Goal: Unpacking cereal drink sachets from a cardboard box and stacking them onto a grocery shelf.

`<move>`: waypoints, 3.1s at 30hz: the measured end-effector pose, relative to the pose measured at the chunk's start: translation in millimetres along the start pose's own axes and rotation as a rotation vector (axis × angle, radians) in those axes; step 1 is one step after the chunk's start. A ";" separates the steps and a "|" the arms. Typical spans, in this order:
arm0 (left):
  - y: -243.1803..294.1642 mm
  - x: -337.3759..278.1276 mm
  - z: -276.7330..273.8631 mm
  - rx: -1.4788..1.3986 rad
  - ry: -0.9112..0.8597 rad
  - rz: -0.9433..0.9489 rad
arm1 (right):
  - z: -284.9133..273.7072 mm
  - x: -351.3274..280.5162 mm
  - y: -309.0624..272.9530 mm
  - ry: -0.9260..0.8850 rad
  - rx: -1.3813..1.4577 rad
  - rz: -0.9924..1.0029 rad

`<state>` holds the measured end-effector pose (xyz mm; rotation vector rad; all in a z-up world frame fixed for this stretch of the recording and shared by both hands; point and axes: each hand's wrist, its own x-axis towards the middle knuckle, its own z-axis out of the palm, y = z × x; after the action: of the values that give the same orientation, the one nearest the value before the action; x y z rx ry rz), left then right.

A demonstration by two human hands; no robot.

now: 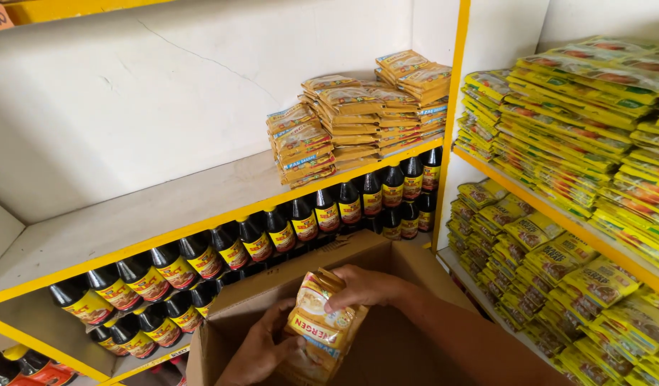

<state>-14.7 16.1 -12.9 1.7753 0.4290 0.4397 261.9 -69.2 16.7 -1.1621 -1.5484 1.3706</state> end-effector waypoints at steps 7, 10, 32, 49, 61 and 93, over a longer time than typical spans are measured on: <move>22.2 -0.1 5.7 0.276 0.333 -0.006 | -6.1 -8.8 -14.6 0.226 0.130 -0.048; 34.9 -2.1 14.5 0.269 0.543 0.029 | -14.3 -24.8 -39.2 0.385 0.158 -0.041; 159.0 118.2 187.1 -0.700 -0.177 -0.101 | -55.1 -182.2 -106.5 0.907 0.585 -0.629; 256.0 199.0 174.7 -0.455 0.297 0.689 | -108.2 -173.5 -114.7 0.830 0.705 -0.771; 325.2 348.7 91.1 0.228 0.572 0.472 | -249.5 -69.4 -160.3 0.787 0.719 -0.597; 271.6 397.6 82.5 1.731 0.589 0.335 | -247.4 3.8 -133.7 1.292 -1.203 -0.166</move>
<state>385.0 84.3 259.6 3.4125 1.1343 0.9921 473.7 8.6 184.6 -1.8980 -1.2395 -0.6721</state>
